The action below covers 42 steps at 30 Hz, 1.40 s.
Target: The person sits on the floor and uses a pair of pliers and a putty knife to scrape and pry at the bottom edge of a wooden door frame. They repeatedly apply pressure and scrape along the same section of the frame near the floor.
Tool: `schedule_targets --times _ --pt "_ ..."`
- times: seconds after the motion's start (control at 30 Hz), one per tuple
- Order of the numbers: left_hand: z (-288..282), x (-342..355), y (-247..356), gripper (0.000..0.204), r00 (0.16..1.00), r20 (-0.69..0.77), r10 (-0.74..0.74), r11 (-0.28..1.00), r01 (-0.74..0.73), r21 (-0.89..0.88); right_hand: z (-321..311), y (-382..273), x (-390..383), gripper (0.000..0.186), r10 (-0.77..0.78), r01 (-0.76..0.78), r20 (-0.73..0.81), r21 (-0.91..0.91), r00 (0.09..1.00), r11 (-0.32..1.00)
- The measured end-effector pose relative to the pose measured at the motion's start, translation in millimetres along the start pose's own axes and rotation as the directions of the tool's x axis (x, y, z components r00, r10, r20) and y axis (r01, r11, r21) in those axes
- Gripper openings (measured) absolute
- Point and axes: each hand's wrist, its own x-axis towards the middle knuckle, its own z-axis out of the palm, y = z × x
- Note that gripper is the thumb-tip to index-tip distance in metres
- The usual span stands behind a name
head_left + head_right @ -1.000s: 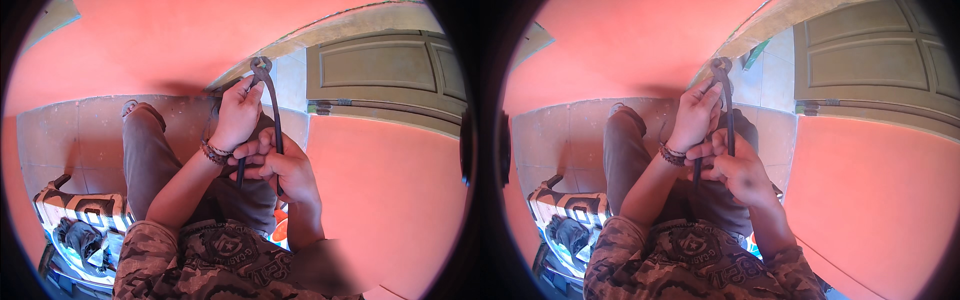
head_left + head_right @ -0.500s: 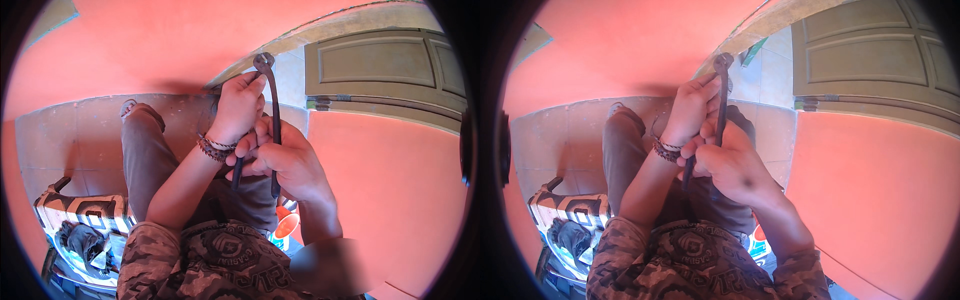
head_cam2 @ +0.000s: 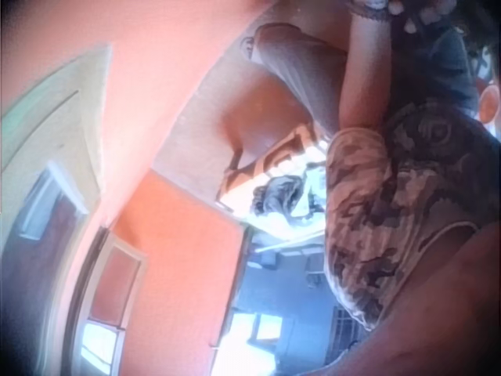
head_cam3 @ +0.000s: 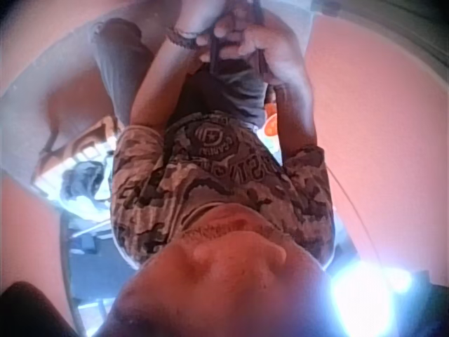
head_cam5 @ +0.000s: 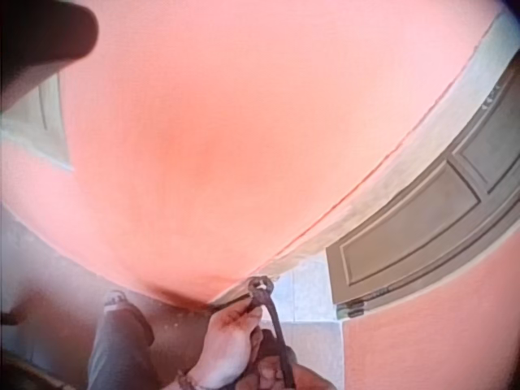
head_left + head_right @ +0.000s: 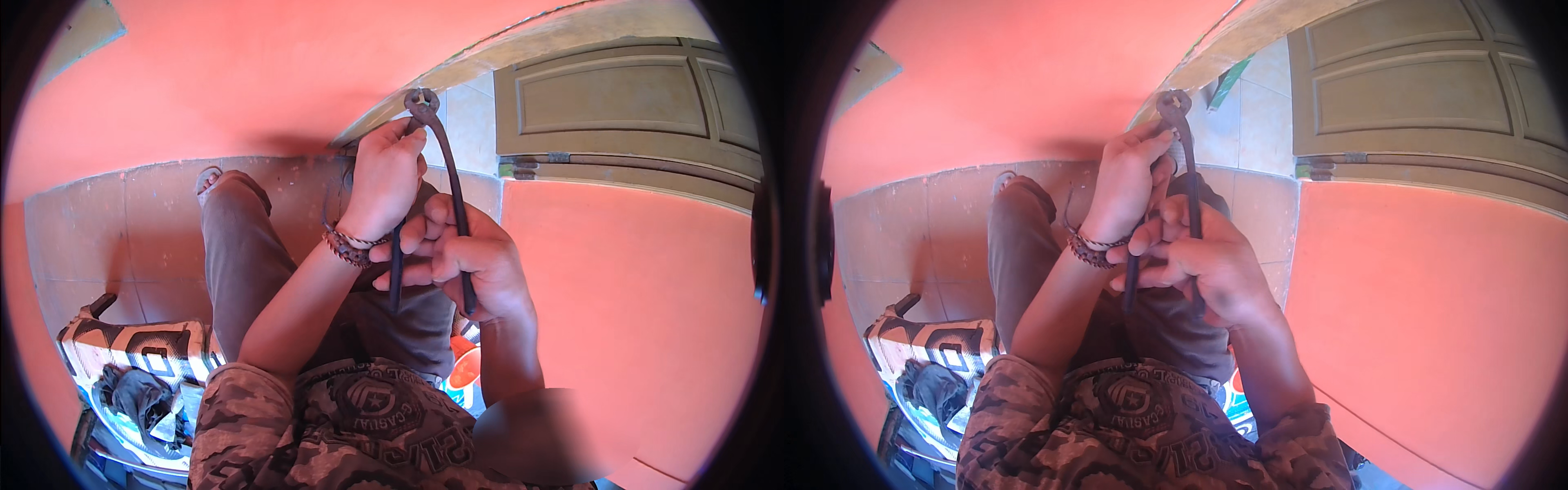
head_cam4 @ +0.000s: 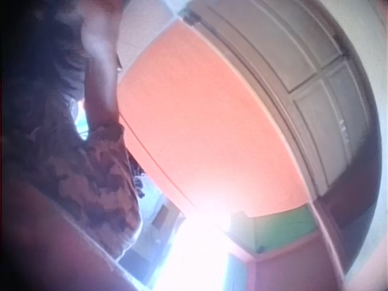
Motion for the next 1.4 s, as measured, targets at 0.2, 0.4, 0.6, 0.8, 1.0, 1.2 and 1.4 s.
schedule_targets --times 0.2,0.4,0.6,0.8,1.0,1.2,1.4 --pt "4.3 1.5 -19.9 0.031 0.997 0.013 0.077 0.997 -0.076 -0.011 -27.1 9.4 0.4 0.032 -0.050 0.053 0.068 -0.048 0.996 0.997" --pt "-7.2 3.3 -26.1 0.033 0.993 0.096 0.064 0.997 -0.068 0.043 -46.7 26.2 9.5 0.031 -0.080 0.086 0.099 -0.062 0.992 0.994" --pt "4.9 -9.7 -5.3 0.039 0.998 0.041 0.049 0.909 -0.061 0.413 -44.8 20.4 9.8 0.035 -0.016 0.025 0.068 -0.145 0.998 0.989" --pt "9.4 -5.0 -14.2 0.042 0.991 0.107 0.074 0.934 -0.107 0.342 -56.2 12.4 8.1 0.047 -0.035 0.048 0.072 -0.196 0.997 0.979" --pt "22.3 -3.9 -9.4 0.045 0.998 0.058 0.034 0.978 -0.045 0.204 -76.7 26.0 13.1 0.034 -0.071 0.080 0.104 -0.086 0.992 0.993" --pt "15.2 -5.9 -10.6 0.048 0.999 0.049 0.004 0.956 -0.019 0.292 -72.3 33.6 12.8 0.029 -0.038 0.050 0.075 -0.161 0.996 0.986" --pt "25.6 -5.7 -3.8 0.047 0.998 0.017 -0.061 0.957 0.054 0.285 -61.7 17.1 7.7 0.027 -0.103 0.115 0.116 -0.100 0.988 0.988"
